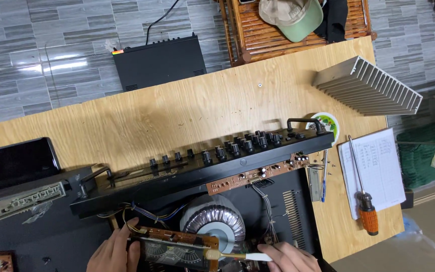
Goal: Repairing and cleaning the internal components of an electronic amplifier using a brush and screwdriver
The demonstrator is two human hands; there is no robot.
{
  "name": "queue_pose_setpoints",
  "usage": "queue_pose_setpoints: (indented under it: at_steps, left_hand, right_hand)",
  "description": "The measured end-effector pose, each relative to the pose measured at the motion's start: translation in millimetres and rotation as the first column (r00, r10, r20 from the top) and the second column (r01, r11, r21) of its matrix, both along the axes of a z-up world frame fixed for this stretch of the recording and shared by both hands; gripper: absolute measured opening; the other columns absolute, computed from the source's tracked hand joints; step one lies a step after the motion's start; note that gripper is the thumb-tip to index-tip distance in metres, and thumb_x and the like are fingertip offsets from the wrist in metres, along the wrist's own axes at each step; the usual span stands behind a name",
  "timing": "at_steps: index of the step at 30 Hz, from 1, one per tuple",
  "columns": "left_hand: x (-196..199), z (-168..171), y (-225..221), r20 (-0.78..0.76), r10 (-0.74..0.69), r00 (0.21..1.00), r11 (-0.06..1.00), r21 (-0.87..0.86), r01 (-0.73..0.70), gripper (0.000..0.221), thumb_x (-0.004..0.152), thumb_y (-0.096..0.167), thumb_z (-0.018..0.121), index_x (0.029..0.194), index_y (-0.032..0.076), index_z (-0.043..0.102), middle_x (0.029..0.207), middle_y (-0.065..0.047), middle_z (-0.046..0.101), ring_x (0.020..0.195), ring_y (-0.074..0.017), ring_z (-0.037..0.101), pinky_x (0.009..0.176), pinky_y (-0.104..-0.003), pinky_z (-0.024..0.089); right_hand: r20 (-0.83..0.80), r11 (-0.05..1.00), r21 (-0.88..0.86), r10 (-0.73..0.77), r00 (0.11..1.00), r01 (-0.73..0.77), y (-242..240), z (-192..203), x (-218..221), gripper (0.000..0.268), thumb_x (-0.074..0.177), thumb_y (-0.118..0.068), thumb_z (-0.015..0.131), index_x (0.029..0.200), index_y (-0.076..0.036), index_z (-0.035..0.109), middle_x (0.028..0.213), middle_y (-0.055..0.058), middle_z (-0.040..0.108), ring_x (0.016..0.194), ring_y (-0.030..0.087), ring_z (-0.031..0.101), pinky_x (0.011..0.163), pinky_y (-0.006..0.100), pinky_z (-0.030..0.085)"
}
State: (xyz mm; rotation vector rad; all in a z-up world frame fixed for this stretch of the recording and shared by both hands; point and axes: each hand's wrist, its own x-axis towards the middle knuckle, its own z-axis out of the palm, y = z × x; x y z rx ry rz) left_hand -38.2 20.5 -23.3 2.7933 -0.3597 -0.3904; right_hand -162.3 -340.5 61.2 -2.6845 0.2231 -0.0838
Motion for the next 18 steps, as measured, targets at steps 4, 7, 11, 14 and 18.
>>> queue_pose_setpoints:
  at_steps: [4,7,11,14,18]
  left_hand:
    - [2,1,0,-0.014,-0.006,1.0,1.0,0.003,0.006,0.045,0.099,0.042,0.044,0.138,0.027,0.06,0.118,0.0,0.075,0.11,-0.0281,0.073,0.083,-0.036,0.062]
    - [8,8,-2,-0.019,-0.039,0.999,0.999,-0.019,0.038,0.045,0.099,0.039,0.046,0.139,0.024,0.059,0.123,-0.002,0.073,0.107,-0.0269,0.073,0.08,-0.036,0.063]
    - [7,-7,10,-0.08,-0.094,0.992,0.996,-0.012,0.093,0.046,0.098,0.04,0.05,0.138,0.02,0.057,0.124,-0.007,0.071,0.089,-0.0236,0.077,0.069,-0.037,0.067]
    - [22,24,-6,-0.14,-0.077,0.987,0.989,-0.133,0.058,0.043,0.102,0.034,0.042,0.14,0.018,0.054,0.123,-0.004,0.071,0.095,-0.0279,0.074,0.072,-0.04,0.062]
    - [30,43,-19,-0.206,-0.032,0.978,0.986,-0.168,-0.003,0.045,0.099,0.028,0.052,0.143,0.018,0.054,0.128,-0.002,0.07,0.094,-0.0263,0.074,0.069,-0.04,0.061]
  right_hand:
    - [0.008,1.0,0.011,0.015,1.0,-0.015,1,6,5,0.031,0.096,-0.023,0.047,0.107,-0.028,0.076,0.085,-0.011,0.07,0.061,0.009,0.064,0.06,0.023,0.054]
    - [0.009,1.0,0.023,0.009,1.0,-0.009,2,12,8,0.027,0.095,-0.021,0.051,0.109,-0.026,0.075,0.088,-0.01,0.071,0.062,0.01,0.064,0.06,0.024,0.054]
    - [-0.038,0.993,0.09,0.08,0.996,-0.076,-4,12,0,0.028,0.097,-0.019,0.054,0.12,-0.024,0.069,0.087,-0.007,0.066,0.06,0.013,0.059,0.057,0.027,0.055]
    - [-0.195,0.993,0.115,0.028,0.98,-0.006,-9,-2,-23,0.039,0.096,-0.022,0.056,0.134,-0.029,0.061,0.087,-0.007,0.061,0.067,0.015,0.062,0.059,0.034,0.055]
    - [-0.101,0.966,0.225,0.15,0.984,-0.124,-21,-9,-23,0.03,0.096,-0.011,0.056,0.125,-0.018,0.059,0.091,-0.001,0.066,0.062,0.02,0.067,0.057,0.037,0.051]
